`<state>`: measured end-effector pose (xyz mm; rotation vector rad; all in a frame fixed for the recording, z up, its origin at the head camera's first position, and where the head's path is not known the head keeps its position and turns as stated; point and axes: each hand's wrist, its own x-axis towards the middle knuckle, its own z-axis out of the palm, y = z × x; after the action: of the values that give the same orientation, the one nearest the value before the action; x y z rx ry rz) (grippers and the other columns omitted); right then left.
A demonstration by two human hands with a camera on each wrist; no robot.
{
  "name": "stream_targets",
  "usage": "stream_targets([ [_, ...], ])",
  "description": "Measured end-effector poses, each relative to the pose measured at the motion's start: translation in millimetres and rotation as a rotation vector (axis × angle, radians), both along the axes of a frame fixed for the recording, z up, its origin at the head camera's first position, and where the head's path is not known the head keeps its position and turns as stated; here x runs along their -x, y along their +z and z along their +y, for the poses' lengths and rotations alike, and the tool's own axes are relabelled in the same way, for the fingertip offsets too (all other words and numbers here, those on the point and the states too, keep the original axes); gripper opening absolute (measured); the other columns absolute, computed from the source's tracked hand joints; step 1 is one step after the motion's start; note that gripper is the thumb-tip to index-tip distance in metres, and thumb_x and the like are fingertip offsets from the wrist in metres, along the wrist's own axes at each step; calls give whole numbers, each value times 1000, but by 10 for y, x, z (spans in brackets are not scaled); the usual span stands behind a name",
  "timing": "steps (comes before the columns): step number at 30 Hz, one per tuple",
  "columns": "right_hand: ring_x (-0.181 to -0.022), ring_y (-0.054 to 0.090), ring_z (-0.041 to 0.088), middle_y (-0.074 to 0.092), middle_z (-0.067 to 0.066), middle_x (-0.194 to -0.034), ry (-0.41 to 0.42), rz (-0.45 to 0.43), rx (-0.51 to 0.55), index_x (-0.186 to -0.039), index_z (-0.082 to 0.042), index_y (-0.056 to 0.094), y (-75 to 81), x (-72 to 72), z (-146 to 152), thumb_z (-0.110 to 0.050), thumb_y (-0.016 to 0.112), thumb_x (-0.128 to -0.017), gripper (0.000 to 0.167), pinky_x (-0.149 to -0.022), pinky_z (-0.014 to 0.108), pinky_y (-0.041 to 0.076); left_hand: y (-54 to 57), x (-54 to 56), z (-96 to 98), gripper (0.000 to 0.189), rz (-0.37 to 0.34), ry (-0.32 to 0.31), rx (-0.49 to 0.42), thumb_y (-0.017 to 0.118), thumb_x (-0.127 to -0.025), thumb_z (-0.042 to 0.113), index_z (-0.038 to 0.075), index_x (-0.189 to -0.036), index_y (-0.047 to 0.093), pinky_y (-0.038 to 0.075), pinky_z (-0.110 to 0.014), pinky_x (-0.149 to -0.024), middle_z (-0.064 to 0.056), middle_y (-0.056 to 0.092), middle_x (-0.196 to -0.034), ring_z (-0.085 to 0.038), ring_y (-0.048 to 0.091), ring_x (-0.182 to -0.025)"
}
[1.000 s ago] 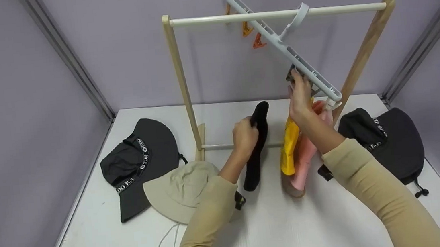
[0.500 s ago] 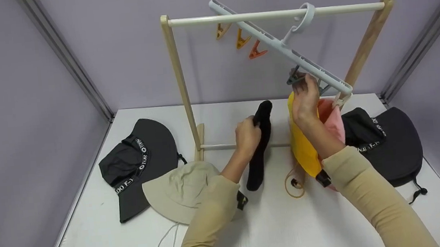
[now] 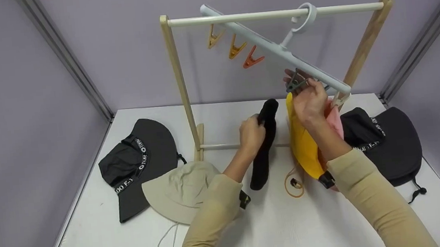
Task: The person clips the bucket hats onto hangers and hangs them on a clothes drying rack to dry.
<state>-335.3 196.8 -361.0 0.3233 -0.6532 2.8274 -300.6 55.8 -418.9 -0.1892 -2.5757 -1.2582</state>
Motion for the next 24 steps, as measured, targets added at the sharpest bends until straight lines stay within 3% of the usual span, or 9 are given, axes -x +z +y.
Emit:
stream_targets([
  [3, -90, 54, 40, 58, 30, -104, 26, -5, -21, -116, 9, 45, 11, -20, 10, -9, 18, -95, 39, -92, 39, 34, 7, 3, 9, 12, 8, -1, 10, 57, -88, 6, 1, -89, 68, 50, -33, -67, -10, 68, -86, -22, 65, -80],
  [12, -90, 52, 39, 57, 28, -105, 20, 49, -106, -118, 7, 42, 41, -37, 18, -7, 17, -97, 36, -93, 38, 31, 34, 11, 35, 11, 25, 8, 35, 58, -87, 5, 2, -89, 68, 50, -35, -67, -10, 68, -86, -24, 65, -81],
  [24, -89, 54, 32, 59, 22, -96, 15, 48, -209, -113, 9, 48, 49, -49, 99, -5, 20, -99, 35, -83, 34, 38, 88, -14, 74, 13, 10, -38, 36, 56, -90, 6, 2, -92, 67, 50, -31, -65, -10, 68, -87, -22, 65, -81],
])
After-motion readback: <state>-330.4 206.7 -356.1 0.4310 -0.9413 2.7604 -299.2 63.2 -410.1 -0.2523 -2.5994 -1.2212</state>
